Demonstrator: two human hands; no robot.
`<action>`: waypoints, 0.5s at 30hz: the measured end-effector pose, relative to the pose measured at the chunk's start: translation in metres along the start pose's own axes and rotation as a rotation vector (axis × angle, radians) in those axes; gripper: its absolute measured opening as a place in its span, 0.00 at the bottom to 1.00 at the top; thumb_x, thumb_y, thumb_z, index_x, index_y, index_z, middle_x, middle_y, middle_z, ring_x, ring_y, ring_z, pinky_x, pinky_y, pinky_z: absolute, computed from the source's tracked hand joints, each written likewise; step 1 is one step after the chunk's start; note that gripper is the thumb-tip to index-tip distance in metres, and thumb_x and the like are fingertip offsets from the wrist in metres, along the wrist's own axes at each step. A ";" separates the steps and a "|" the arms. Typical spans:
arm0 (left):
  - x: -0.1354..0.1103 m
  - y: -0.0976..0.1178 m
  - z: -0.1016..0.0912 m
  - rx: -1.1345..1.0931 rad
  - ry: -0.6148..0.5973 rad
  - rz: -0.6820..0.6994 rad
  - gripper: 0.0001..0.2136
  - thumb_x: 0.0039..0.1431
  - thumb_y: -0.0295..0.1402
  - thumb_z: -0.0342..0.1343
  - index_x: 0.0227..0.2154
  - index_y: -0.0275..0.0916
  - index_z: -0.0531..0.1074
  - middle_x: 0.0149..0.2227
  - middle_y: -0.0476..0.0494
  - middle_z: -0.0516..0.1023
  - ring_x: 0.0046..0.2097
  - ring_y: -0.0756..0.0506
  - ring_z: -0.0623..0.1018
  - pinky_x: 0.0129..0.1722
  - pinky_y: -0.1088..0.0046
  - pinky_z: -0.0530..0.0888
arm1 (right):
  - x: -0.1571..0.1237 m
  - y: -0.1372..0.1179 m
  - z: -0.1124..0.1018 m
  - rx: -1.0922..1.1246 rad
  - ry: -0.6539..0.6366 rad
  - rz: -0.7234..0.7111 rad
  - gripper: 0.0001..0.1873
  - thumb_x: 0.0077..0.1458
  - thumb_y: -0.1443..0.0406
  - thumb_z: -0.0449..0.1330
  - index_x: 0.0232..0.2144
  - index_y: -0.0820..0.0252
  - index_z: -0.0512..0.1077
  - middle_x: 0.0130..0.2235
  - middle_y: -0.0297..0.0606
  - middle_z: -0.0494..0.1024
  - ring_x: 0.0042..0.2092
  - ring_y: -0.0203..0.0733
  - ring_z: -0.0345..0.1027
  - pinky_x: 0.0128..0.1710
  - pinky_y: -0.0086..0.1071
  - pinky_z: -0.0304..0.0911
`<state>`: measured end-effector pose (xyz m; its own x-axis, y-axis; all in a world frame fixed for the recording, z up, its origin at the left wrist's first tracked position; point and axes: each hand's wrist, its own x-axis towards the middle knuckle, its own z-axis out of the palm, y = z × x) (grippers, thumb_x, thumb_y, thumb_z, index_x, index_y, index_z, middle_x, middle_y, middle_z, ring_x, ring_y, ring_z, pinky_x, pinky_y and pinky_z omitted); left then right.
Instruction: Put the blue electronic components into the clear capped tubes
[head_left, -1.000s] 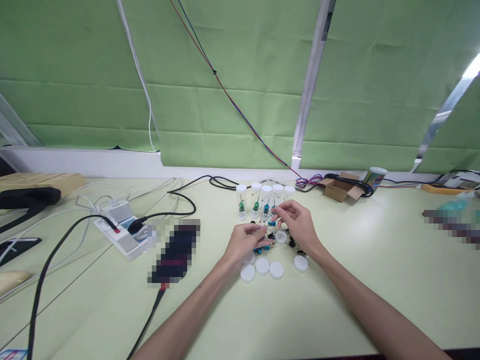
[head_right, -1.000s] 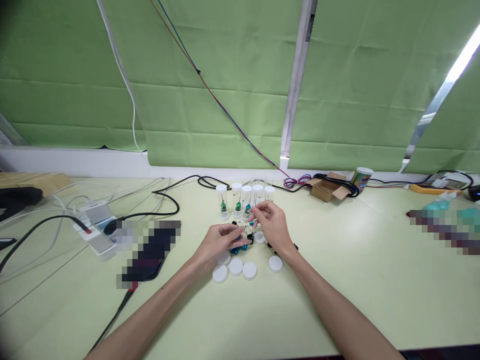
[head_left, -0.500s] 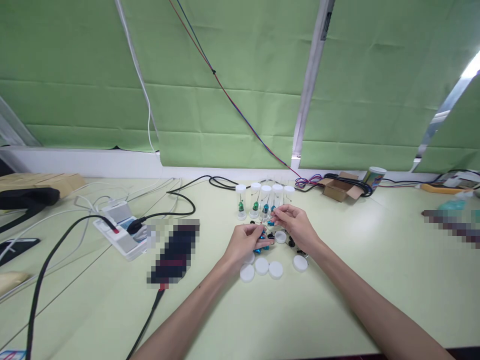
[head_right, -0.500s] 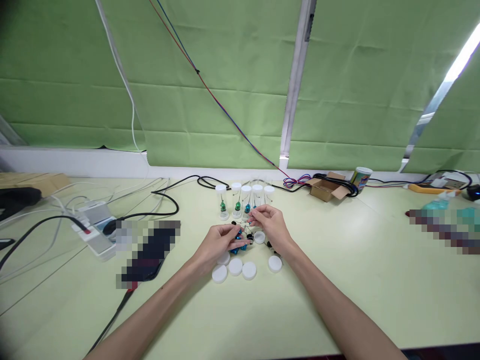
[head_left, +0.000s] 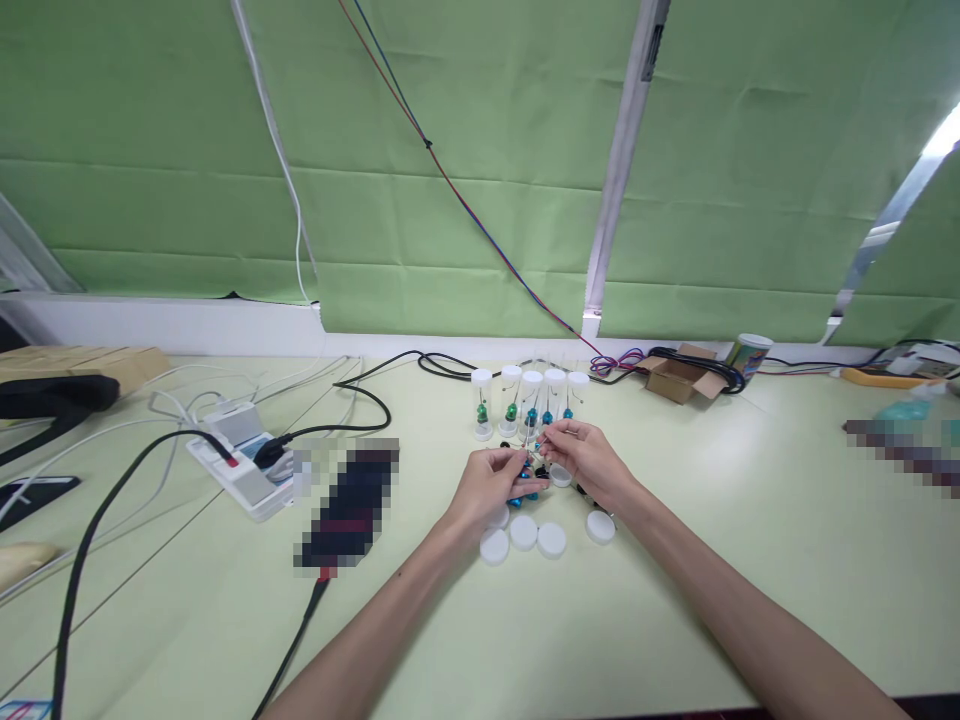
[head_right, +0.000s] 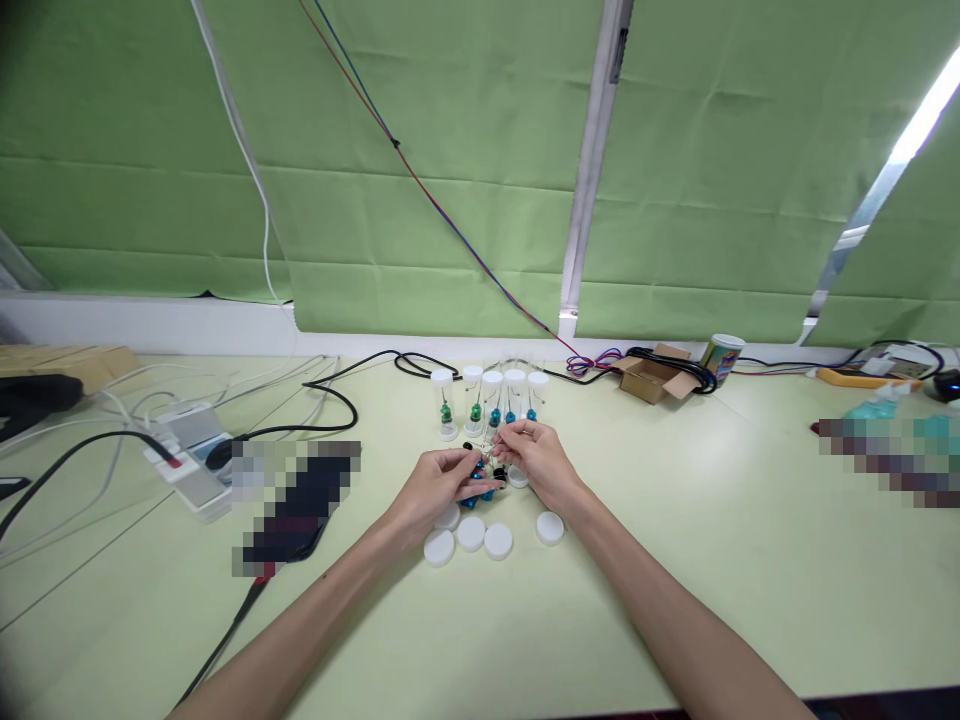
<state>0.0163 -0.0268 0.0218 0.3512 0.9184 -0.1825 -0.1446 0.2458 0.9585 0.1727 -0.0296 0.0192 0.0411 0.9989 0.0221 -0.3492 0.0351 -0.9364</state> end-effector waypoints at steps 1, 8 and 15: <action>0.000 0.000 0.000 0.000 -0.001 0.000 0.08 0.56 0.32 0.59 0.27 0.32 0.73 0.28 0.43 0.78 0.32 0.45 0.82 0.39 0.74 0.78 | 0.000 0.000 0.000 0.007 0.000 0.006 0.15 0.39 0.60 0.72 0.24 0.63 0.72 0.27 0.36 0.76 0.29 0.33 0.69 0.31 0.26 0.67; -0.002 0.001 0.001 -0.003 -0.010 0.013 0.08 0.55 0.34 0.60 0.29 0.32 0.74 0.30 0.41 0.79 0.33 0.45 0.82 0.38 0.75 0.78 | 0.001 0.005 -0.001 0.004 0.001 0.007 0.15 0.40 0.59 0.71 0.25 0.62 0.72 0.29 0.37 0.76 0.29 0.34 0.70 0.32 0.28 0.68; -0.002 0.002 0.001 0.007 -0.009 0.005 0.08 0.56 0.33 0.59 0.29 0.32 0.75 0.32 0.40 0.80 0.33 0.45 0.82 0.39 0.74 0.78 | 0.002 0.005 0.000 0.012 0.002 0.013 0.14 0.40 0.60 0.71 0.24 0.62 0.72 0.29 0.37 0.76 0.29 0.34 0.69 0.32 0.28 0.68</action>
<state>0.0163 -0.0282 0.0240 0.3589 0.9168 -0.1753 -0.1398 0.2385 0.9610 0.1711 -0.0278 0.0143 0.0382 0.9992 0.0098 -0.3605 0.0229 -0.9325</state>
